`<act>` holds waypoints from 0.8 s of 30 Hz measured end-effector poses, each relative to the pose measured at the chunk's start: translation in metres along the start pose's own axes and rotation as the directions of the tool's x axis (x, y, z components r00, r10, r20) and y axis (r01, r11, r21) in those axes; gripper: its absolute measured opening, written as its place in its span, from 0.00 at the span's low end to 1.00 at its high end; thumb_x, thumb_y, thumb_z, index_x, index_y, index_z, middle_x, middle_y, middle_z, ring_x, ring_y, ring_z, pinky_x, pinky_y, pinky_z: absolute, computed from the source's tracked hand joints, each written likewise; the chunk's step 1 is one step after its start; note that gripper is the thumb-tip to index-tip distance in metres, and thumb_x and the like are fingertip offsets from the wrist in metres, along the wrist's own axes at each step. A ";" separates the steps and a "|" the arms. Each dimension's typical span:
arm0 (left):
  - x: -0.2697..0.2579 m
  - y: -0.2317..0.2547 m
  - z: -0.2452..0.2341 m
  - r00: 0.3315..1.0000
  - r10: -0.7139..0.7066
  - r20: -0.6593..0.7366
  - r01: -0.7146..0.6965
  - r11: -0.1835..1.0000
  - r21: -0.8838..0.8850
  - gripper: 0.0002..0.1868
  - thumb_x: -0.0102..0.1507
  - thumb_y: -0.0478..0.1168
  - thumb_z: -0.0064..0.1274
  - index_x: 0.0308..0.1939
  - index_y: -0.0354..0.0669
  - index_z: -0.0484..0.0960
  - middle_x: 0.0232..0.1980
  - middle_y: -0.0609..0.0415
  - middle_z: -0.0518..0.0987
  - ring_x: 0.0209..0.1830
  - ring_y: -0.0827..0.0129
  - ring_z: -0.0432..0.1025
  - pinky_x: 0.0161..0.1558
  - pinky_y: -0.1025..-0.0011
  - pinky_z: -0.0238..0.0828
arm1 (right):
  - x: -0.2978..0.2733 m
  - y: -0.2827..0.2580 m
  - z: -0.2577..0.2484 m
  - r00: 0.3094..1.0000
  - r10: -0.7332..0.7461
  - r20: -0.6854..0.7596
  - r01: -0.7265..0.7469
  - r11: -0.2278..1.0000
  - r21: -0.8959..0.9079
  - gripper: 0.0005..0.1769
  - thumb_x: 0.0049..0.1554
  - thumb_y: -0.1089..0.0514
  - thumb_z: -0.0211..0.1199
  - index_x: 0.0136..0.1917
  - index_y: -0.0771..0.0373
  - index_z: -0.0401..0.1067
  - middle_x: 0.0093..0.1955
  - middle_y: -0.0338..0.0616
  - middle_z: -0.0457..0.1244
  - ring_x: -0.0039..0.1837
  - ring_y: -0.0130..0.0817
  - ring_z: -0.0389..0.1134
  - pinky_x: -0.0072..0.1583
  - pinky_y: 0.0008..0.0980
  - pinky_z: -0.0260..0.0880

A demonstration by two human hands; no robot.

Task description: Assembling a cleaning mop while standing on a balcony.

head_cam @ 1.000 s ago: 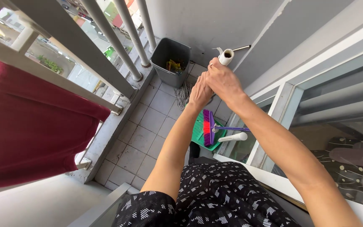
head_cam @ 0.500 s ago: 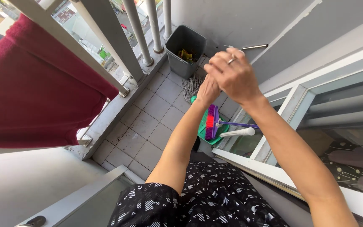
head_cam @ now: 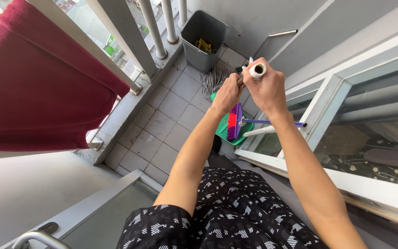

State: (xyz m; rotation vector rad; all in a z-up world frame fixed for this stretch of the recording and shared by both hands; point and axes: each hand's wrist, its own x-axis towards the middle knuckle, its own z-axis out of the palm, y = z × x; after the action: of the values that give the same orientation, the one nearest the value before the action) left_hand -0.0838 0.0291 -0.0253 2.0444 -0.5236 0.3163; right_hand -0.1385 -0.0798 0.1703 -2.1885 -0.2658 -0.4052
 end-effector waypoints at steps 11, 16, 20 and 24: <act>-0.051 0.011 -0.037 0.999 -0.008 0.034 0.008 1.000 0.015 0.11 0.68 0.37 0.51 0.48 0.39 0.66 0.47 0.46 0.71 0.51 0.51 0.71 0.48 0.57 0.72 | -0.052 -0.021 0.023 0.992 -0.124 -0.014 0.123 0.992 -0.005 0.11 0.65 0.54 0.67 0.47 0.63 0.70 0.37 0.44 0.68 0.40 0.35 0.73 0.44 0.32 0.72; -0.066 0.016 -0.053 0.999 0.000 0.040 -0.002 0.999 0.040 0.12 0.67 0.37 0.52 0.49 0.39 0.66 0.46 0.49 0.73 0.50 0.53 0.72 0.46 0.59 0.74 | -0.066 -0.026 0.030 0.992 -0.120 -0.025 0.120 0.993 -0.017 0.11 0.64 0.53 0.67 0.48 0.63 0.70 0.38 0.44 0.68 0.40 0.36 0.73 0.44 0.33 0.72; -0.077 0.017 -0.065 0.998 -0.011 0.065 0.007 0.998 0.069 0.12 0.66 0.38 0.52 0.48 0.39 0.66 0.46 0.48 0.72 0.51 0.53 0.72 0.45 0.59 0.74 | -0.075 -0.033 0.036 0.995 -0.097 0.000 0.097 0.995 -0.012 0.12 0.64 0.52 0.67 0.48 0.62 0.71 0.37 0.43 0.68 0.39 0.35 0.73 0.42 0.32 0.72; -0.086 0.013 -0.072 0.997 0.061 0.049 -0.064 0.996 0.066 0.11 0.66 0.37 0.51 0.47 0.38 0.66 0.45 0.48 0.72 0.51 0.53 0.72 0.46 0.59 0.74 | -0.085 -0.039 0.044 0.993 -0.119 -0.011 0.119 0.993 -0.003 0.12 0.64 0.52 0.66 0.49 0.62 0.71 0.39 0.42 0.69 0.40 0.34 0.73 0.43 0.32 0.72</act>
State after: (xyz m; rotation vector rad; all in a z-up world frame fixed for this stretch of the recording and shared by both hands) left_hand -0.1661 0.1061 -0.0156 2.1077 -0.6145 0.3283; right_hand -0.2215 -0.0255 0.1416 -2.1791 -0.3910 -0.4833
